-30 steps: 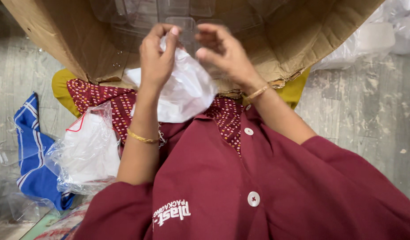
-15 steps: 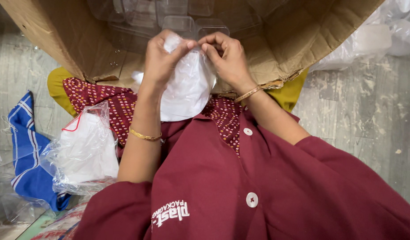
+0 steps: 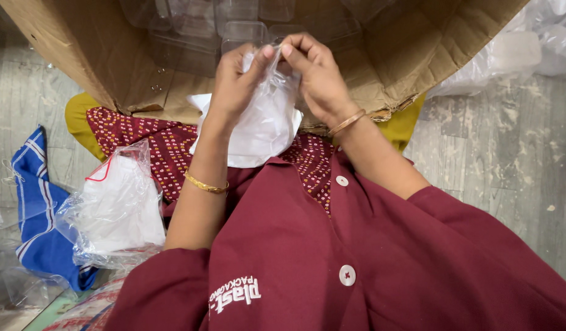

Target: The person sits on the floor in front of a large cardboard box of clear plastic containers. They open a plastic poly bag, insert a container, and place the bagged container aside, repeating this bagging cycle for container after container.

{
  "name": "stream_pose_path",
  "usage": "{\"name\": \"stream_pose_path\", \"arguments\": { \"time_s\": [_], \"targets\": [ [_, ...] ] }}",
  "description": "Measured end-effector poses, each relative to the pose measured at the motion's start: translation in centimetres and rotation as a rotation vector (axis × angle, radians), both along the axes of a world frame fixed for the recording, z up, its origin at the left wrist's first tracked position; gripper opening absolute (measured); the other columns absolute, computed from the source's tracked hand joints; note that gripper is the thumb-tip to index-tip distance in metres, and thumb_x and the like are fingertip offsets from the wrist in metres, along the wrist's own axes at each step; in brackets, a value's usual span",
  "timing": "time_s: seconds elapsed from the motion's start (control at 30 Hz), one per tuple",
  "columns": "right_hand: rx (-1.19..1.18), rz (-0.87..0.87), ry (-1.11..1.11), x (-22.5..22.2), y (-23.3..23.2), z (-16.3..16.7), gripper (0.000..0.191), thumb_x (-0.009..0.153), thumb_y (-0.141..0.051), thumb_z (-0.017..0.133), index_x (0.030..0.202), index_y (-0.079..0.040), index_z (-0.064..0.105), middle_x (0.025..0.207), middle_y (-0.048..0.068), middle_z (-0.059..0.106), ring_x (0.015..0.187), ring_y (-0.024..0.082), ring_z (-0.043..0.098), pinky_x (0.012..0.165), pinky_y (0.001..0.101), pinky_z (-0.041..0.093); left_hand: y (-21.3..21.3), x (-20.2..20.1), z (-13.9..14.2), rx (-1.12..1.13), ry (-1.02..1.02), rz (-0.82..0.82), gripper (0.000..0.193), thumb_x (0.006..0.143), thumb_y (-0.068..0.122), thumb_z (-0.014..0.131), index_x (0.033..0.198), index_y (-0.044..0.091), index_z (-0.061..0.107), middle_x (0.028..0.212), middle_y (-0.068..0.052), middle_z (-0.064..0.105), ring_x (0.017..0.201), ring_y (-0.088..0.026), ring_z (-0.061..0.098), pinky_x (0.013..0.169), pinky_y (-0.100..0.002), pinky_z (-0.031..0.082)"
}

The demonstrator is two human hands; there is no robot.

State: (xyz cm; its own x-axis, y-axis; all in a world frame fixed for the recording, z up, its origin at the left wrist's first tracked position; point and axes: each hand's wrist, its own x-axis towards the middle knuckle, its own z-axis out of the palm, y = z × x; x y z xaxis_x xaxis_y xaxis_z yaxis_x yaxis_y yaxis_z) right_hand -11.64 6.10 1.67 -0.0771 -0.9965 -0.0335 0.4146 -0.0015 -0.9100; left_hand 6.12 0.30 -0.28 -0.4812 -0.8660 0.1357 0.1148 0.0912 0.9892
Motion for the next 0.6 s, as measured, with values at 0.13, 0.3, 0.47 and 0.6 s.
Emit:
{"name": "stream_pose_path", "arguments": {
  "time_s": [0.13, 0.3, 0.47, 0.6],
  "targets": [
    [0.239, 0.093, -0.231, -0.8, 0.4, 0.3, 0.015, 0.101, -0.020, 0.059, 0.102, -0.007, 0.067, 0.093, 0.007, 0.072, 0.082, 0.015, 0.068, 0.078, 0.0296, 0.059, -0.6, 0.0, 0.4, 0.232, 0.215, -0.140, 0.037, 0.105, 0.043, 0.061, 0.089, 0.010, 0.066, 0.081, 0.005, 0.063, 0.072, -0.005, 0.054, 0.066, -0.022, 0.045],
    [0.166, 0.271, -0.346, -3.8, 3.4, 0.8, 0.033, 0.097, -0.036, 0.071, 0.081, -0.007, 0.070, 0.088, 0.007, 0.073, 0.082, 0.017, 0.073, 0.073, 0.0375, 0.060, -2.5, 3.0, 1.3, 0.444, 0.259, -0.289, 0.033, 0.101, 0.039, 0.066, 0.091, 0.008, 0.069, 0.084, -0.001, 0.071, 0.075, -0.010, 0.063, 0.069, -0.027, 0.050],
    [-0.076, -0.018, -0.408, -7.0, 2.4, 0.3, 0.006, 0.101, -0.009, 0.073, 0.100, -0.003, 0.075, 0.100, 0.012, 0.073, 0.087, 0.019, 0.070, 0.082, 0.0340, 0.060, -3.7, 1.0, 0.8, -0.158, -0.321, -0.228, 0.035, 0.105, 0.039, 0.071, 0.095, 0.006, 0.066, 0.082, -0.008, 0.067, 0.076, -0.019, 0.064, 0.070, -0.034, 0.052],
    [-0.049, -0.227, 0.522, -7.9, -1.7, -0.9, 0.016, 0.099, -0.005, 0.068, 0.110, -0.005, 0.080, 0.110, 0.016, 0.074, 0.100, 0.023, 0.070, 0.092, 0.0412, 0.058, -2.1, -2.0, 0.0, -0.497, -0.532, 0.236, 0.017, 0.096, 0.021, 0.067, 0.102, 0.005, 0.064, 0.086, -0.020, 0.073, 0.080, -0.041, 0.071, 0.070, -0.050, 0.053]
  ]
}}
